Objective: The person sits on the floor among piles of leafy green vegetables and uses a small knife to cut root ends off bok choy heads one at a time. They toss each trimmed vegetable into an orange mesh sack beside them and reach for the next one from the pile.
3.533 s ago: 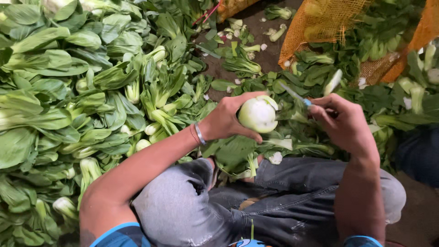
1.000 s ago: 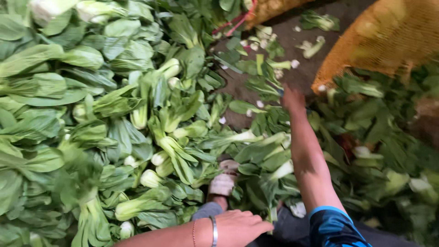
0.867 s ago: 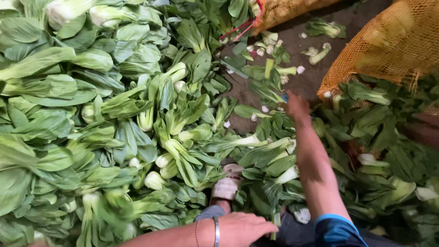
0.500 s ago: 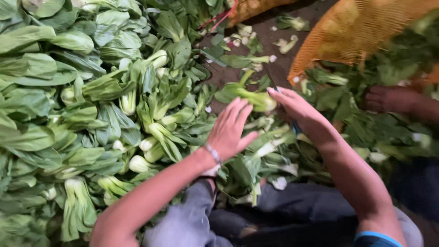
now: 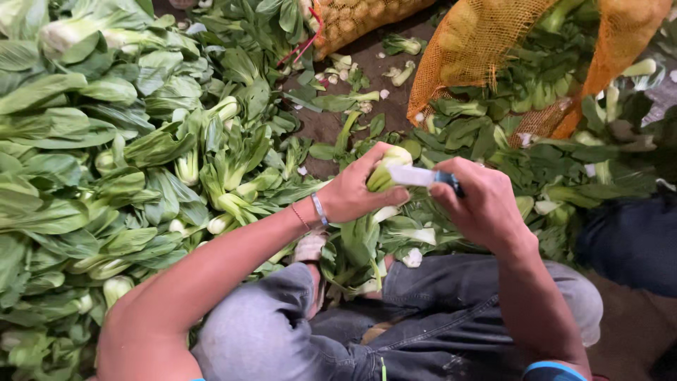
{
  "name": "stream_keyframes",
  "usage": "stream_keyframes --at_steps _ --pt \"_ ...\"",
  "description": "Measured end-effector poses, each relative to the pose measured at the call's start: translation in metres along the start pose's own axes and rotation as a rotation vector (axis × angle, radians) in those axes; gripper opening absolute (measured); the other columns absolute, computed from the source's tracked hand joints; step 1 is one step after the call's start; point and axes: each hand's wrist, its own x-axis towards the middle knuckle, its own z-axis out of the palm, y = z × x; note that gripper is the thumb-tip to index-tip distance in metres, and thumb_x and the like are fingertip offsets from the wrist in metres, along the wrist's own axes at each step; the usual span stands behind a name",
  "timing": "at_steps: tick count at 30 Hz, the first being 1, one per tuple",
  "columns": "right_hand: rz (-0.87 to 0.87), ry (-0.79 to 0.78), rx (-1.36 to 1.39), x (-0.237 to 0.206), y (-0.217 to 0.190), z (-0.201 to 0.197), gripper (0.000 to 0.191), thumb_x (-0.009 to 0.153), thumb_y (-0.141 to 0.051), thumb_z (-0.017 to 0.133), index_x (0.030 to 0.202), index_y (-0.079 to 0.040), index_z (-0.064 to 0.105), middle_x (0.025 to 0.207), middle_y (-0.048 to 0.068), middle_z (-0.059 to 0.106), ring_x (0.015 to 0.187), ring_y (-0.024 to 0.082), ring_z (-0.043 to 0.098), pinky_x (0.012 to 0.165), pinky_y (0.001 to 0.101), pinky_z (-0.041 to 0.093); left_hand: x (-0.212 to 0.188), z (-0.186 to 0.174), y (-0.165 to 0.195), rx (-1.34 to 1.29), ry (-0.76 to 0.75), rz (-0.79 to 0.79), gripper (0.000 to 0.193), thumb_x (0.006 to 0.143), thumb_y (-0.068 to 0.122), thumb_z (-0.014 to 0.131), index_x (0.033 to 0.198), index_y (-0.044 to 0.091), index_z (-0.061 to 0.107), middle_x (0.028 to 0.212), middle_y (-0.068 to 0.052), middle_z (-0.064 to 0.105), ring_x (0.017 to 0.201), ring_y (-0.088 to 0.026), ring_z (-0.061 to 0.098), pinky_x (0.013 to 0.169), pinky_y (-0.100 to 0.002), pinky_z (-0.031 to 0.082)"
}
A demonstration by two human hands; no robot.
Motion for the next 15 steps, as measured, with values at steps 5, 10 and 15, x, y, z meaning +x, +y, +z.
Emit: stream_keyframes --at_steps 5,10,15 --pt "-0.086 0.031 -0.082 -0.009 -0.019 -0.011 0.029 0.096 -0.035 0.068 0.104 -0.007 0.068 0.082 0.011 0.063 0.072 0.034 0.065 0.061 0.043 0.049 -0.008 0.008 0.008 0.137 0.019 0.097 0.046 0.099 0.025 0.074 0.135 0.008 0.052 0.116 -0.006 0.072 0.107 -0.014 0.07 0.094 -0.032 0.056" --pt "-0.101 0.006 -0.085 -0.015 -0.023 -0.015 0.027 0.094 -0.035 0.07 0.105 -0.01 0.07 0.079 0.009 0.063 0.07 0.032 0.065 0.059 0.0427 0.049 -0.015 0.016 0.007 0.127 -0.069 0.045 0.042 0.099 0.025 0.072 0.134 0.007 0.056 0.114 -0.006 0.075 0.105 -0.014 0.073 0.092 -0.032 0.057" --pt "-0.101 -0.031 -0.105 -0.015 -0.02 -0.013 0.03 0.09 -0.038 0.072 0.105 -0.011 0.071 0.078 0.008 0.063 0.066 0.031 0.064 0.058 0.043 0.049 -0.015 0.022 0.001 0.112 -0.089 0.083 0.043 0.098 0.023 0.073 0.133 0.005 0.055 0.114 -0.009 0.072 0.103 -0.019 0.072 0.088 -0.033 0.058"
